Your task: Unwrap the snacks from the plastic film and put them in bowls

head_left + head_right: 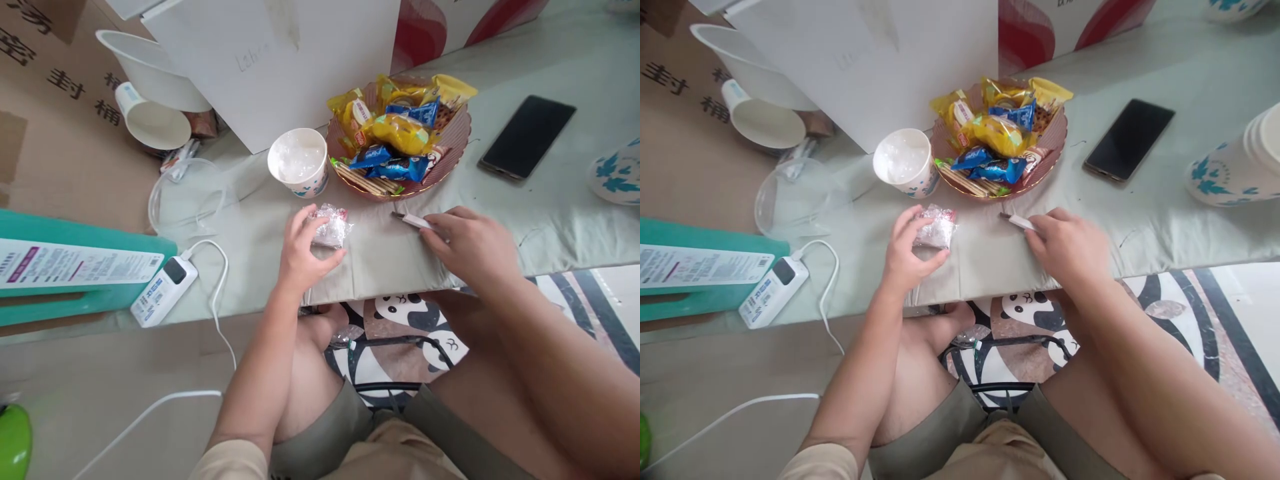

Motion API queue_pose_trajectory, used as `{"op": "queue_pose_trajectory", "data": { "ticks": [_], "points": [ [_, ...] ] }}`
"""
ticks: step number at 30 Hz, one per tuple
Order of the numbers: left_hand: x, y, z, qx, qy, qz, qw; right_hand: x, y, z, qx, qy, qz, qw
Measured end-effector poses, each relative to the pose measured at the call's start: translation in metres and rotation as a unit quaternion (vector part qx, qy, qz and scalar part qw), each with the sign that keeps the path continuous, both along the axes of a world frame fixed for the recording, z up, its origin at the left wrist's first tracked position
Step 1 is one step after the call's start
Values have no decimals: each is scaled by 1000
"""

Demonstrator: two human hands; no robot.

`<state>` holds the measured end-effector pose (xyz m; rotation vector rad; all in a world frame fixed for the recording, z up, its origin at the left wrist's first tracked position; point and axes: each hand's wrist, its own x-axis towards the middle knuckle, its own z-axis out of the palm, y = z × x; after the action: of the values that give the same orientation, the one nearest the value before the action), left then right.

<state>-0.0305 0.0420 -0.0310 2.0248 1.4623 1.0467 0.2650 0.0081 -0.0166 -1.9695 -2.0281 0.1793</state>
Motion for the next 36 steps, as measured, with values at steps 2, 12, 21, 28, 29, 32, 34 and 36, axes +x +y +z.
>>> {"op": "queue_pose_trajectory", "data": {
  "ticks": [2,12,21,28,29,32,34,36],
  "points": [
    [7,-2,1,-10,-14,-1,1000,-2,2,-2,42,-10,-7,999],
    [28,-11,24,-289,-540,87,786,-55,-6,-9,28,228,196,953],
    [17,2,18,-277,-515,173,793,-53,-2,-7,8,256,150,955],
    [9,3,17,-191,-467,176,846,-55,5,-4,40,262,170,949],
    [9,2,17,-201,-456,151,853,-58,7,-4,43,269,196,942],
    [13,-3,15,-246,-411,81,874,-69,16,-6,14,270,262,927],
    [15,-3,14,-241,-387,82,886,-74,21,-8,-2,258,271,927],
    [14,-1,14,-221,-393,112,885,-74,25,-9,2,258,266,929]
  ]
}}
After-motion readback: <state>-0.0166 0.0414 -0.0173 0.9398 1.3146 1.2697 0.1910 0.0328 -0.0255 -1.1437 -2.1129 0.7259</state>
